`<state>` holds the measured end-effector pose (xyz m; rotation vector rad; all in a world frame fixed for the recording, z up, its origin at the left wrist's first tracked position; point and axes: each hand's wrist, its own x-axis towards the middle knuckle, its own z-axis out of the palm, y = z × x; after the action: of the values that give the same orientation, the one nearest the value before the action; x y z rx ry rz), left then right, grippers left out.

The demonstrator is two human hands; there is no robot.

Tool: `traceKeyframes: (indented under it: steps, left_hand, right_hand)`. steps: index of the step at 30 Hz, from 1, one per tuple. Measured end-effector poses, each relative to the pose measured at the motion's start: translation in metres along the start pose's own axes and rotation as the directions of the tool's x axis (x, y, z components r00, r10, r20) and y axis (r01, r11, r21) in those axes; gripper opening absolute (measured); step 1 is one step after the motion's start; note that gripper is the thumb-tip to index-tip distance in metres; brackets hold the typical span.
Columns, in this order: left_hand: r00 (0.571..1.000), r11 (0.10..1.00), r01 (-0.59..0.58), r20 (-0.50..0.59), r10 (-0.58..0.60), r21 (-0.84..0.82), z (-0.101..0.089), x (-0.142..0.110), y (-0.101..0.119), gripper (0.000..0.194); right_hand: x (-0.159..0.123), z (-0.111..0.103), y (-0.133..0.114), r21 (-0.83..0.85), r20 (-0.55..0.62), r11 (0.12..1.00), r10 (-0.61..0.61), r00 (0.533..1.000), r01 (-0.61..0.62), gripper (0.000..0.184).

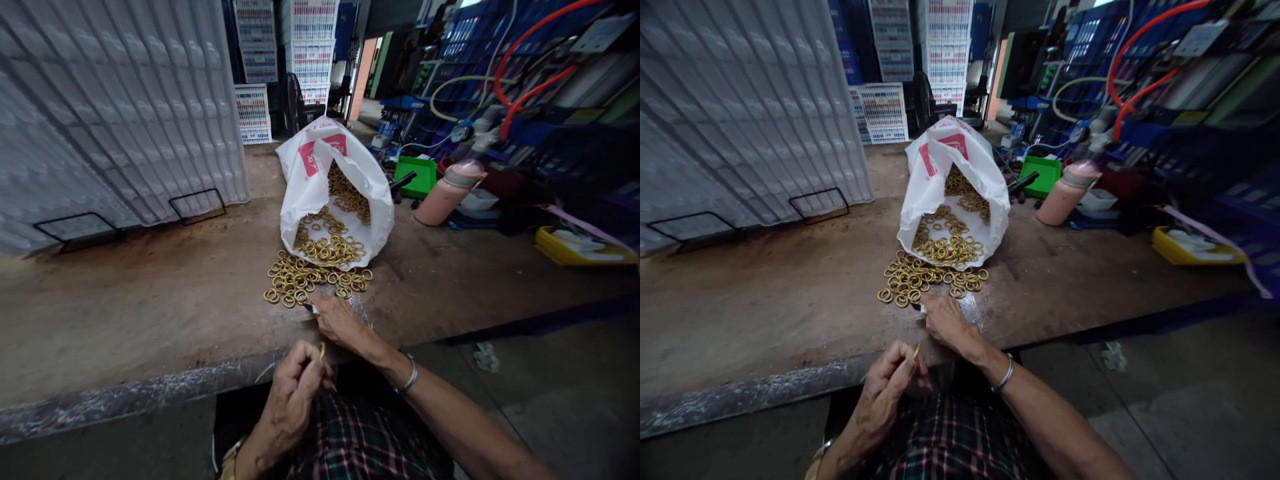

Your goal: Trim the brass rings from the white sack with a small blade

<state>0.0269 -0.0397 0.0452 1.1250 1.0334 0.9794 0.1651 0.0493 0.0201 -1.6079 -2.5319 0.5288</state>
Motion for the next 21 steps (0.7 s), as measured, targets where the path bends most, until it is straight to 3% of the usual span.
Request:
traceKeyframes:
  steps: [2,4,8,14,16,19,21]
  left_hand:
    - [0.996,0.987,0.084,-0.015,-0.087,-0.137,-0.001,0.001,-0.001,0.032]
    - [0.979,0.938,0.136,-0.1,-0.176,-0.318,-0.005,0.006,-0.007,0.031]
    - [0.947,0.819,0.09,-0.206,-0.246,-0.566,-0.013,0.015,-0.016,0.028]
    - [0.942,0.69,0.135,-0.123,-0.311,-0.712,-0.02,0.019,-0.011,0.038]
    - [0.937,0.644,0.161,-0.09,-0.338,-0.748,-0.022,0.021,-0.011,0.032]
    - [0.907,0.592,0.176,-0.103,-0.408,-0.786,-0.023,0.024,-0.012,0.026]
    - [0.898,0.605,0.168,-0.132,-0.419,-0.778,-0.023,0.027,-0.013,0.029]
  right_hand:
    - [0.005,0.002,0.005,0.025,-0.086,1.0,0.017,0.996,-0.015,0.027]
    - [0.01,0.006,0.006,0.068,-0.184,0.997,0.037,0.982,-0.025,0.026]
    - [0.02,0.013,-0.002,0.07,-0.269,0.995,0.091,0.959,-0.075,0.016]
    - [0.029,0.015,-0.01,-0.011,-0.22,0.988,0.149,0.964,-0.155,0.018]
    - [0.029,0.015,-0.008,0.0,-0.229,0.989,0.145,0.963,-0.149,0.018]
    - [0.028,0.017,-0.002,0.075,-0.25,0.991,0.124,0.96,-0.108,0.018]
    - [0.025,0.018,0.001,0.18,-0.281,0.983,0.095,0.955,-0.045,0.017]
